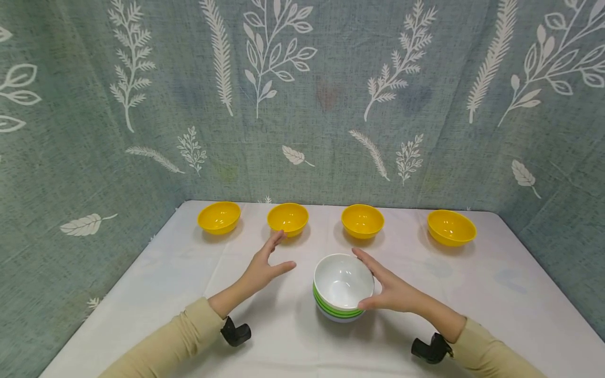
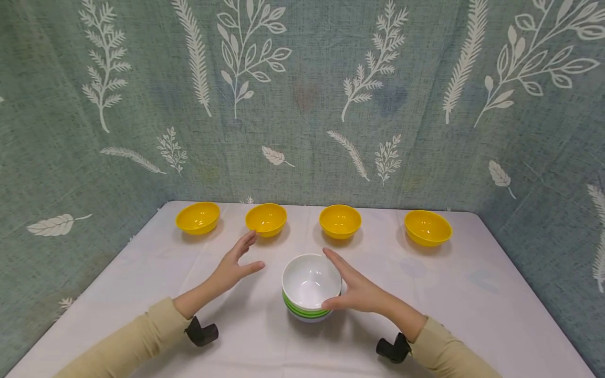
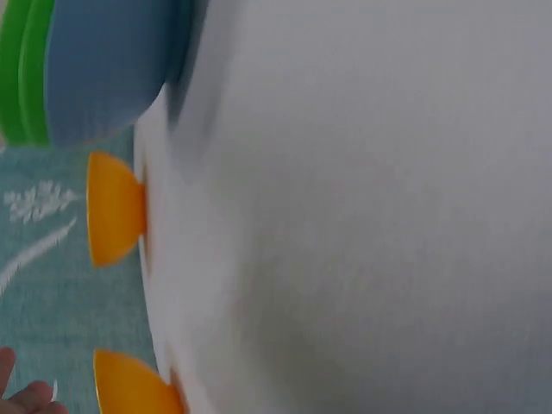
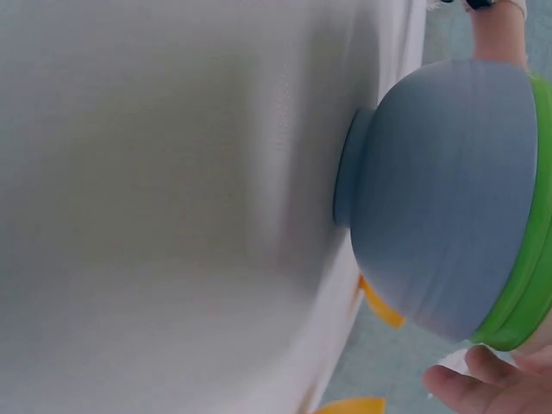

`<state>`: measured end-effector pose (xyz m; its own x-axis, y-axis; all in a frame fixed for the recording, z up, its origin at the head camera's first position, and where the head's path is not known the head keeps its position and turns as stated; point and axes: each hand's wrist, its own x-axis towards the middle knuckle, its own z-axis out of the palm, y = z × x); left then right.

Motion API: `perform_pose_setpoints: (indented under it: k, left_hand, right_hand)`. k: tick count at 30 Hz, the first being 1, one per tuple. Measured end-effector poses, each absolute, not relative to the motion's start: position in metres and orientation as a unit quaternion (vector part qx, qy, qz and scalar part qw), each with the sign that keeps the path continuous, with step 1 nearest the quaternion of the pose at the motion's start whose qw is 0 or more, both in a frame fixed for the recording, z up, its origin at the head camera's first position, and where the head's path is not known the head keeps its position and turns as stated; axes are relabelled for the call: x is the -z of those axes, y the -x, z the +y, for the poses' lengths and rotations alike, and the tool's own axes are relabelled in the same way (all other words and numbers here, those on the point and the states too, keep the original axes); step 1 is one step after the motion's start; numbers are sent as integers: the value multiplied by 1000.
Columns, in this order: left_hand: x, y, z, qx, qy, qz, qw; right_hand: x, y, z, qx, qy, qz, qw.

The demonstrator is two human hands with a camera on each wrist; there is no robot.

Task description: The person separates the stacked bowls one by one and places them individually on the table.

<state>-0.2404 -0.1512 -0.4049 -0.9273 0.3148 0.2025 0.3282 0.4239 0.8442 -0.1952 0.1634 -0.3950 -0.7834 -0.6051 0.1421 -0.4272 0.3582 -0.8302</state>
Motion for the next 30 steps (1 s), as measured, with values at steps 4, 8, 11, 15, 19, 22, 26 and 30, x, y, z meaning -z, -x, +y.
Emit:
perform_pose_setpoints:
  k: [4,8,11,15,19,22,26,30]
  left_hand:
    - [405,230,-141,499,231,-834,-41]
    - [402,222,-131,497,269,-822,-76]
    - [403,218,-125,479,296,-820,-99]
    - [407,214,-120,468,313,-817,-124]
    - [412,210,-115,471,303,-815,-148]
    - [416,210,-112,470,302,-815,-155]
    - [420,209,-107,470,303,-816,-149]
    - [421,208,-103,474,296,-817,-143]
  right_hand:
    - [395,196,161,463,315,821,107]
    - [394,195,157,466,313,818,124]
    - [395,195,155,461,310,822,128]
    - [396,196,154,443,307,833,126]
    - [399,197,154,433,308,839,117]
    - [399,197,155,434,303,840,117]
    - [398,196,155,438,297,840,123]
    - [397,196,155,437,295,841,124]
